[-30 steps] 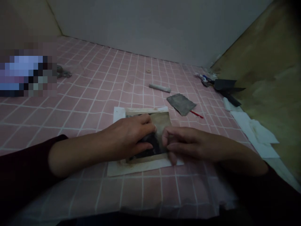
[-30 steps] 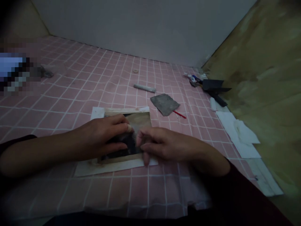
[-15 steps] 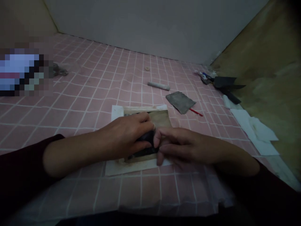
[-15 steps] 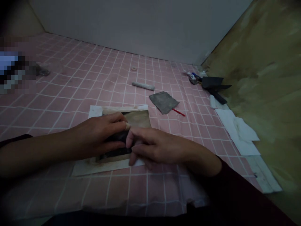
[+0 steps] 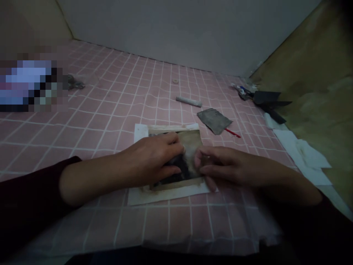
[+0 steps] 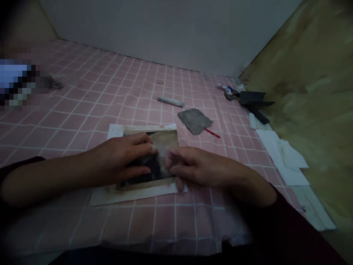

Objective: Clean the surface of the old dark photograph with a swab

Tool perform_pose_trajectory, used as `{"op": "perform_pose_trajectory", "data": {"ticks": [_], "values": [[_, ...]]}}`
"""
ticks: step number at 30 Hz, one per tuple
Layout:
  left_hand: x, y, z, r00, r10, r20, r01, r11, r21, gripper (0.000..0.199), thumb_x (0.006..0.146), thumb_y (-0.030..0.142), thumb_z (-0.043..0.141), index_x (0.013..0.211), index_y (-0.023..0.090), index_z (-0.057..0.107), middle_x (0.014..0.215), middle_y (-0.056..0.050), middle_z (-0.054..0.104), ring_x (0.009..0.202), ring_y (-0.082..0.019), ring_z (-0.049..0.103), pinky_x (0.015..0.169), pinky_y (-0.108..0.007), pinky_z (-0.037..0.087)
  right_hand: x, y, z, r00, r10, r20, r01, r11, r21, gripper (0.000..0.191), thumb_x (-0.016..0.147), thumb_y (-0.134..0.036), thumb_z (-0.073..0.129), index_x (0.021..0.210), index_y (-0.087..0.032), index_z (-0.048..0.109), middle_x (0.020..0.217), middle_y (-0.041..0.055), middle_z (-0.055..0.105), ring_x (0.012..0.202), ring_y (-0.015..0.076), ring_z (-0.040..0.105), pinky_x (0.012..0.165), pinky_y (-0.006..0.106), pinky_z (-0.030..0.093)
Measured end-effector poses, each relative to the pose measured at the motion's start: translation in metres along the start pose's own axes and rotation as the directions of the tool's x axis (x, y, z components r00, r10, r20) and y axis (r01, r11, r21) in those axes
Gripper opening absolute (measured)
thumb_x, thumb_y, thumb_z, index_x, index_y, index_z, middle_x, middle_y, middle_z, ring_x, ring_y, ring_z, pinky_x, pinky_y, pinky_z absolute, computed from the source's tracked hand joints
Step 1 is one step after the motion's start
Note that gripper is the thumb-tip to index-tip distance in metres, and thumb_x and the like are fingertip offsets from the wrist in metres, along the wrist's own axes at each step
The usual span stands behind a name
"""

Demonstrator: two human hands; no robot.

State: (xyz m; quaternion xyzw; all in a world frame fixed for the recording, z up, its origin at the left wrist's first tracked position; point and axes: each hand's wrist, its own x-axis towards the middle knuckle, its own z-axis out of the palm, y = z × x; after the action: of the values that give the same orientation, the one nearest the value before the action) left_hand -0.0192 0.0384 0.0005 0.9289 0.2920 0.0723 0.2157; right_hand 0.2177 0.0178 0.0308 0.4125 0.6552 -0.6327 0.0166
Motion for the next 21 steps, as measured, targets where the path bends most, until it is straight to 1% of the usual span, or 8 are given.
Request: {"op": "perform_pose_trajectory", "data": {"ticks": [2,7,10,12,13,15,18,21], "values": [[0.000,0.000,0.000,1.000,0.009,-0.004,-0.009,1.000,0.001,0.026,0.087,0.030,0.061,0.111,0.020,0.056,0.110,-0.003,0.052,0.091,-0.018,0.056,0.072,-0.030,0.044,-0.003,0.000,-0.002,0.999,0.019,-0.042,-0.021,0.999,-0.050,0.008,0.096,-0.027,0.047,0.097,-0.019,0.045,0.067,-0.0024,0.063,0.048,0.0066,0.043,0.044,0.017,0.035],[0.000,0.000,0.000,1.000,-0.003,-0.005,0.003,1.000,-0.004,0.019,0.086,0.029,0.062,0.102,0.020,0.057,0.106,-0.003,0.052,0.086,-0.017,0.056,0.068,-0.029,0.043,0.004,-0.003,0.008,0.997,-0.070,-0.012,0.071,0.996,0.052,0.008,0.097,-0.024,0.045,0.105,-0.021,0.044,0.084,0.0007,0.069,0.044,0.0050,0.046,0.043,0.017,0.039],[0.000,0.000,0.000,1.000,-0.002,-0.005,0.002,1.000,-0.001,0.021,0.086,0.030,0.062,0.104,0.020,0.057,0.108,-0.003,0.052,0.086,-0.016,0.056,0.069,-0.029,0.043,0.002,-0.003,0.005,0.999,-0.039,0.017,0.039,0.999,-0.012,0.004,0.097,-0.023,0.045,0.098,-0.019,0.046,0.075,-0.0016,0.065,0.046,0.0051,0.045,0.042,0.016,0.037],[0.000,0.000,0.000,1.000,-0.003,-0.001,0.003,1.000,0.001,0.025,0.087,0.030,0.061,0.109,0.021,0.056,0.111,-0.003,0.052,0.087,-0.017,0.056,0.070,-0.029,0.044,-0.004,-0.003,-0.002,1.000,-0.006,0.023,0.007,0.999,-0.047,0.007,0.097,-0.024,0.047,0.092,-0.018,0.047,0.067,-0.0031,0.062,0.048,0.0056,0.045,0.043,0.015,0.036],[0.000,0.000,0.000,1.000,-0.003,-0.001,0.003,1.000,0.002,0.026,0.087,0.031,0.061,0.111,0.021,0.056,0.111,-0.003,0.052,0.087,-0.017,0.056,0.070,-0.030,0.044,-0.007,-0.003,-0.005,1.000,-0.005,0.024,0.006,1.000,-0.028,0.009,0.097,-0.025,0.048,0.092,-0.018,0.048,0.064,-0.0036,0.061,0.047,0.0054,0.044,0.043,0.015,0.035],[0.000,0.000,0.000,1.000,-0.007,0.001,0.007,1.000,0.005,0.027,0.087,0.031,0.061,0.112,0.021,0.056,0.111,-0.003,0.052,0.088,-0.018,0.057,0.070,-0.030,0.044,-0.011,-0.002,-0.009,0.999,-0.040,0.022,0.038,0.995,0.089,0.009,0.097,-0.028,0.048,0.096,-0.019,0.048,0.062,-0.0045,0.062,0.041,0.0041,0.040,0.038,0.014,0.030],[0.000,-0.001,0.001,1.000,0.002,-0.008,-0.002,1.000,0.006,0.027,0.086,0.031,0.061,0.110,0.020,0.056,0.109,-0.004,0.052,0.088,-0.018,0.057,0.069,-0.030,0.044,-0.010,-0.001,-0.009,0.991,-0.130,-0.033,0.134,0.945,0.297,0.011,0.098,-0.029,0.046,0.105,-0.021,0.047,0.066,-0.0034,0.067,0.033,0.0022,0.030,0.032,0.014,0.021],[-0.001,0.000,0.000,1.000,0.014,-0.026,-0.014,1.000,0.005,0.022,0.085,0.029,0.062,0.104,0.018,0.057,0.108,-0.004,0.053,0.086,-0.018,0.057,0.067,-0.029,0.043,-0.005,0.001,-0.003,0.979,-0.196,-0.063,0.205,0.890,0.407,0.012,0.098,-0.025,0.045,0.109,-0.020,0.048,0.072,-0.0002,0.071,0.033,0.0014,0.026,0.033,0.014,0.020]]}}
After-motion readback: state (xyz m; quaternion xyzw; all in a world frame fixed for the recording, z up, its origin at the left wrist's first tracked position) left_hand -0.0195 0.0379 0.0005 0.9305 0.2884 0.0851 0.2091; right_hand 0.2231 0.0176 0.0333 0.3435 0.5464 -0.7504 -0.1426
